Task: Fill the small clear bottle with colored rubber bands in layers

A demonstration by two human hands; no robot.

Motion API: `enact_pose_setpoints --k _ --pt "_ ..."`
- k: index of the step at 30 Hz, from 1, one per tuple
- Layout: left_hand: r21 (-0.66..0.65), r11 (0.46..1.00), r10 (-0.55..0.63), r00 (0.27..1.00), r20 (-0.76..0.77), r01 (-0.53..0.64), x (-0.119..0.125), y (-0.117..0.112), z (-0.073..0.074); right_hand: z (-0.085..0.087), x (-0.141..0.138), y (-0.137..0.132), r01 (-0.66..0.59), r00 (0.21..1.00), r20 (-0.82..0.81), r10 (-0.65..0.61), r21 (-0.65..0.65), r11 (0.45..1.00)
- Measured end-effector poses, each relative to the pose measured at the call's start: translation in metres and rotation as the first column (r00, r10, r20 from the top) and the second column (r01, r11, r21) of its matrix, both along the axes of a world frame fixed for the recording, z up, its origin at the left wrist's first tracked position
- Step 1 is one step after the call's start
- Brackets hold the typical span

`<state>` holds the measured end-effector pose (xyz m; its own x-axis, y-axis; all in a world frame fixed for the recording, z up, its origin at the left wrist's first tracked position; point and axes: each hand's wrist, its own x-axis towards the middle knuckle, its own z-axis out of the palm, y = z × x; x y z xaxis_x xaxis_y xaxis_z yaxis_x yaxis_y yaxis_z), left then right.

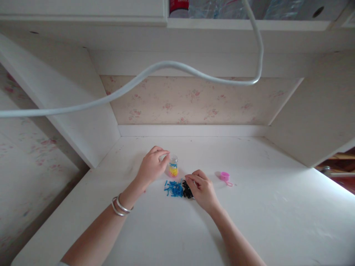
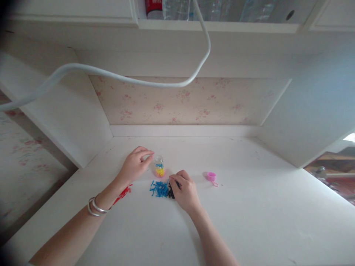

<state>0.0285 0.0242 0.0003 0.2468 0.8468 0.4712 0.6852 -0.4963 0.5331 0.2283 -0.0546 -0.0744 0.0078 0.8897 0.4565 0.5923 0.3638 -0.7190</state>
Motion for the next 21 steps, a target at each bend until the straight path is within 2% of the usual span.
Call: enact_pose_setpoints --k 2,5,7,12,15,21 --pt "0.010 1.000 0.012 0.998 0.063 -0.012 -0.007 -0.007 -0.004 -0.001 -0.001 -0.001 -0.031 0.994 0.106 0.033 -0.020 0.999" --pt "0.002 1.000 0.004 0.997 0.075 -0.004 -0.016 -0.024 -0.020 0.000 -0.003 -0.002 -0.034 0.948 0.314 0.046 -0.044 0.998" --pt "-0.033 0.999 -0.020 0.999 0.035 0.021 -0.020 -0.037 -0.034 0.002 -0.005 -0.003 -0.008 0.918 0.396 0.031 -0.060 0.998" --pt "-0.214 0.975 -0.085 0.987 -0.136 0.055 -0.021 -0.059 -0.064 0.003 -0.007 -0.004 0.017 0.888 0.459 0.029 -0.094 0.995" --pt "-0.283 0.959 -0.093 0.965 -0.247 0.020 -0.019 -0.065 -0.072 0.001 -0.009 -0.005 -0.018 0.865 0.497 0.071 -0.110 0.994" --pt "-0.279 0.960 -0.101 0.935 -0.340 0.002 -0.017 -0.071 -0.077 -0.001 -0.015 -0.006 -0.069 0.836 0.537 0.116 -0.108 0.992"
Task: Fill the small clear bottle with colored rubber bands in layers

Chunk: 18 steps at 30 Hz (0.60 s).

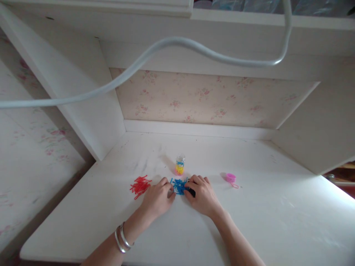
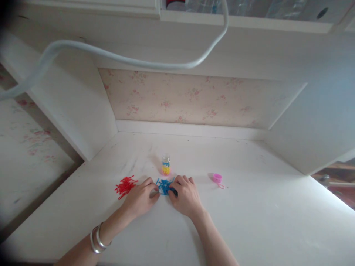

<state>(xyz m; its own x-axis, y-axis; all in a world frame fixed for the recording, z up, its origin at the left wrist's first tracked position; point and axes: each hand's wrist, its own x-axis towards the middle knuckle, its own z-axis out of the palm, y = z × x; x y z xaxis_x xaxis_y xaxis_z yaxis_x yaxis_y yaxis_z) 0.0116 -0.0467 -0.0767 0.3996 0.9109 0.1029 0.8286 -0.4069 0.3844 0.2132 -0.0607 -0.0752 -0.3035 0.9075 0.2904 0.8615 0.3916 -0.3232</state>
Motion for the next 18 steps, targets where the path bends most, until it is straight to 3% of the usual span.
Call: enact_pose_setpoints --k 18 --pt "0.097 0.994 0.048 0.996 0.078 -0.056 -0.0040 0.0059 -0.0012 -0.0031 0.0057 0.0036 0.035 0.988 -0.151 -0.016 0.122 0.992"
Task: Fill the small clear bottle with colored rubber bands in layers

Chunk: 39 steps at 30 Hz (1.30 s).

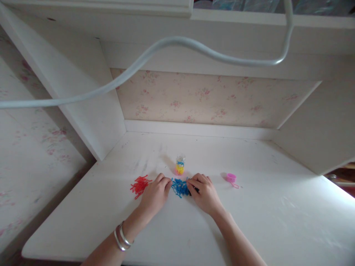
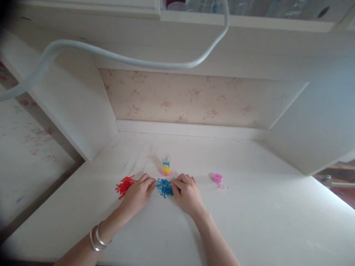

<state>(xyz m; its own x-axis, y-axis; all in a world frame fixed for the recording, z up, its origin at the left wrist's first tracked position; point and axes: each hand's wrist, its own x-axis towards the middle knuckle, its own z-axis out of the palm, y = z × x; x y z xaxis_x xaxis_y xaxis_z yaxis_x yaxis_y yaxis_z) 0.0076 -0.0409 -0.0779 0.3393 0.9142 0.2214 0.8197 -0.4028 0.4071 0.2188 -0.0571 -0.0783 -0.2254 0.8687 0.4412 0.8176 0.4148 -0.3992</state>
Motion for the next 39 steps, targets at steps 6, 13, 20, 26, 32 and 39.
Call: enact_pose_setpoints --k 6,13,20,26,32,39 --pt "-0.003 1.000 0.021 0.999 0.037 -0.021 0.000 0.003 -0.004 -0.001 0.000 0.002 0.019 0.994 -0.107 -0.015 0.034 0.999" --pt "-0.011 1.000 0.025 0.999 0.038 -0.025 -0.001 0.003 -0.004 -0.001 0.001 0.003 0.041 0.959 -0.282 -0.027 0.044 0.998" --pt "-0.025 1.000 0.019 0.999 0.047 -0.018 -0.001 0.001 -0.001 -0.001 0.000 0.003 0.091 0.922 -0.382 -0.067 0.047 0.995" --pt "-0.030 1.000 0.005 0.999 0.050 -0.004 0.000 0.002 -0.003 -0.001 0.000 0.005 0.121 0.888 -0.451 -0.092 0.035 0.992" --pt "-0.008 1.000 -0.015 1.000 0.018 0.015 0.000 0.001 -0.005 0.026 -0.001 0.028 0.230 0.856 -0.491 -0.160 0.085 0.970" --pt "0.021 1.000 -0.017 0.999 -0.041 0.018 -0.002 0.002 -0.005 0.059 -0.010 0.059 0.199 0.940 -0.310 -0.139 0.170 0.965"
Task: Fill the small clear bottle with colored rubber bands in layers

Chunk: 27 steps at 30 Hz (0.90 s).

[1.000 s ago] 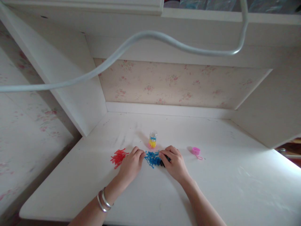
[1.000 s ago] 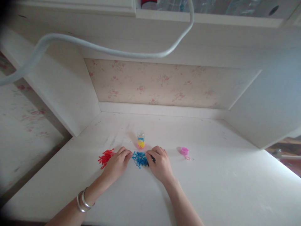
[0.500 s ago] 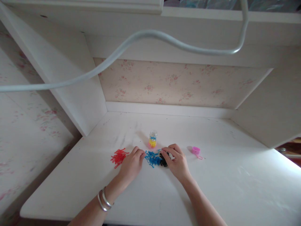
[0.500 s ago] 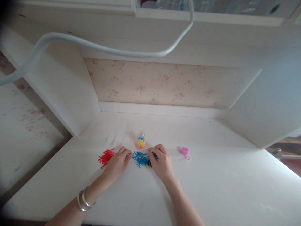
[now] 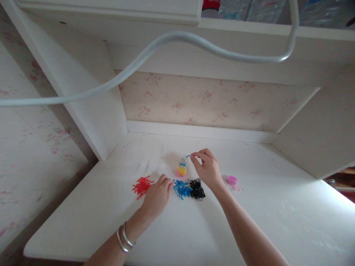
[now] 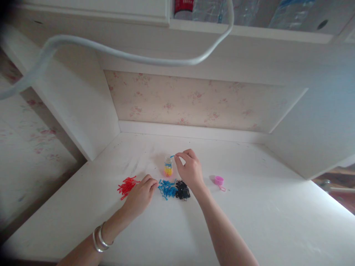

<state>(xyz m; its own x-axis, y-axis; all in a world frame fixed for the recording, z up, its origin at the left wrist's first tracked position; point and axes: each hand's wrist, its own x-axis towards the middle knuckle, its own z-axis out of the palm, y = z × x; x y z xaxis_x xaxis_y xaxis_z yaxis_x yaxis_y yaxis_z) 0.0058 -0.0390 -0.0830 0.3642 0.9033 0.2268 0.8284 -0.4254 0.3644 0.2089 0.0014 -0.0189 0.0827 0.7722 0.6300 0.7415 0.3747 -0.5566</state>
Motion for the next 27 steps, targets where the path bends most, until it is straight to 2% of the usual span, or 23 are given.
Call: enact_pose_setpoints --k 5,11,15,19,22,27 --pt "-0.002 1.000 0.002 1.000 -0.017 -0.002 -0.001 -0.001 0.002 0.003 -0.007 0.008 -0.016 0.994 0.111 0.019 -0.023 1.000" --pt "-0.007 1.000 0.005 1.000 -0.012 -0.005 -0.003 -0.003 0.005 0.003 -0.012 0.011 -0.068 0.985 0.158 0.070 -0.017 0.998" --pt "-0.006 1.000 0.009 1.000 -0.012 -0.009 -0.003 -0.003 0.007 0.003 -0.009 0.009 -0.079 0.990 0.119 0.080 -0.017 0.997" --pt "-0.004 1.000 0.014 1.000 -0.001 -0.014 -0.002 -0.003 0.007 0.001 -0.003 0.001 -0.057 0.998 0.014 0.057 -0.018 0.998" --pt "-0.012 1.000 0.022 0.999 0.039 -0.021 -0.002 -0.003 0.006 -0.009 0.004 -0.013 -0.061 0.996 -0.071 0.058 -0.042 0.997" --pt "0.008 1.000 -0.002 0.967 0.254 0.000 -0.002 0.001 0.013 -0.044 0.013 -0.040 -0.121 0.975 -0.203 0.091 -0.139 0.983"
